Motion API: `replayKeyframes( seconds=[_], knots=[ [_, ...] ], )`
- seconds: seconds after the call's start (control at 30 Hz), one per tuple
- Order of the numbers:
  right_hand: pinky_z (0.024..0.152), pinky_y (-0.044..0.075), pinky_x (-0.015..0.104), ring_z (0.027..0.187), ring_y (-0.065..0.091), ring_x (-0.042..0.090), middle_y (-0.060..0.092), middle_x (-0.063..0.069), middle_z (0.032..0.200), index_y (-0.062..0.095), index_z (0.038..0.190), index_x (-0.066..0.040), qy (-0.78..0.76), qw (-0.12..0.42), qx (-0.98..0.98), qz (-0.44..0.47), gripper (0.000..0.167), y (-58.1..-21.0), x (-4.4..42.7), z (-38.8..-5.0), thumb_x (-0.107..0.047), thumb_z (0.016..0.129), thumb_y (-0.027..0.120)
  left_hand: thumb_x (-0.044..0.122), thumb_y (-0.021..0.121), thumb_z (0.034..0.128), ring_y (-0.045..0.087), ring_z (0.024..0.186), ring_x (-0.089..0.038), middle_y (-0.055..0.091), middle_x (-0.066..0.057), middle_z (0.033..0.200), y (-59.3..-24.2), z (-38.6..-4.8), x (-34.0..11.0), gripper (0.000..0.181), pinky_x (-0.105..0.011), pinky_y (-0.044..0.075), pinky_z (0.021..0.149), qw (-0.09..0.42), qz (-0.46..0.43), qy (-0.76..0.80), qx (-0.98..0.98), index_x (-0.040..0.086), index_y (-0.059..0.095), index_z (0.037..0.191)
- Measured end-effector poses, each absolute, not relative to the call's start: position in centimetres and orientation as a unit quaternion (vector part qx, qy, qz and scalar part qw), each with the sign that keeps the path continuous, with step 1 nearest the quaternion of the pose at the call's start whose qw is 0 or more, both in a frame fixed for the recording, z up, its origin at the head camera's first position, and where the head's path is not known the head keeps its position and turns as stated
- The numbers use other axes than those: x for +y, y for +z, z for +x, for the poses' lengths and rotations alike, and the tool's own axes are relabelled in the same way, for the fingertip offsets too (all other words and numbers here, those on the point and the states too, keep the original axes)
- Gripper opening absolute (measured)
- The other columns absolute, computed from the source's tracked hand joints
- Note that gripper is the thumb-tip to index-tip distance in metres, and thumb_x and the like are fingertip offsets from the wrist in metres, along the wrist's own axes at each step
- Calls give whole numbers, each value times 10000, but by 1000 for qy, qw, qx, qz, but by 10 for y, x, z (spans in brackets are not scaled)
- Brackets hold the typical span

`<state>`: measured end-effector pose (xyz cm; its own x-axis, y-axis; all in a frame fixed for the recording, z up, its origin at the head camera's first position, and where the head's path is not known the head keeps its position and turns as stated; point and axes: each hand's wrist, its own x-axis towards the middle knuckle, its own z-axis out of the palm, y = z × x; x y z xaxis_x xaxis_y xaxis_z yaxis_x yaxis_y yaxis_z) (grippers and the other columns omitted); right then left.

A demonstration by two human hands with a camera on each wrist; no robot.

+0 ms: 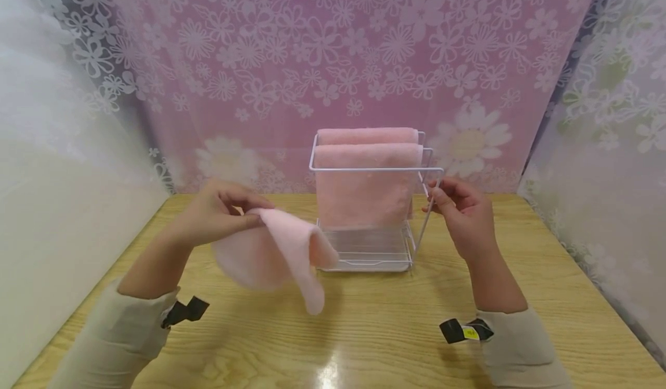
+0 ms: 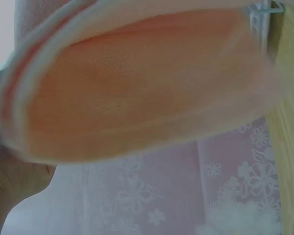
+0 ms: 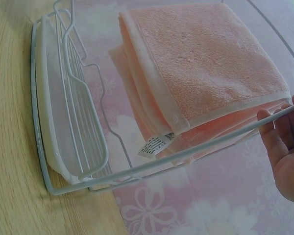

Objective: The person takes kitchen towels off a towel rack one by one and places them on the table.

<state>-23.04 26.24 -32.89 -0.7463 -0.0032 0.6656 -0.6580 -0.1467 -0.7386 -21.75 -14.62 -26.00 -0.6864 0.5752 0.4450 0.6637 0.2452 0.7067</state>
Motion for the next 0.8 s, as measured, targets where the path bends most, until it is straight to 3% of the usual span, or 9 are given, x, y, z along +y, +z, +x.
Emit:
replayKeyframes(
  seconds=[0.47,0.8],
  knots=[
    [747,561,253,796,641,160,614,131,940,615,1077,148,702,231,-617,268,166,-329,263,-230,78,965,514,60,759,833,677,737,-198,727,-67,926,-280,-232,-161,189,-328,536,655,-2,-282,-461,-842,38,765,1021],
    [750,561,252,796,644,158,613,139,952,592,1082,177,707,227,-613,268,174,-328,262,-229,74,967,512,125,745,862,680,765,-258,716,-112,924,-283,-239,-183,242,-372,567,634,-32,-200,-507,-838,36,738,1086]
  ],
)
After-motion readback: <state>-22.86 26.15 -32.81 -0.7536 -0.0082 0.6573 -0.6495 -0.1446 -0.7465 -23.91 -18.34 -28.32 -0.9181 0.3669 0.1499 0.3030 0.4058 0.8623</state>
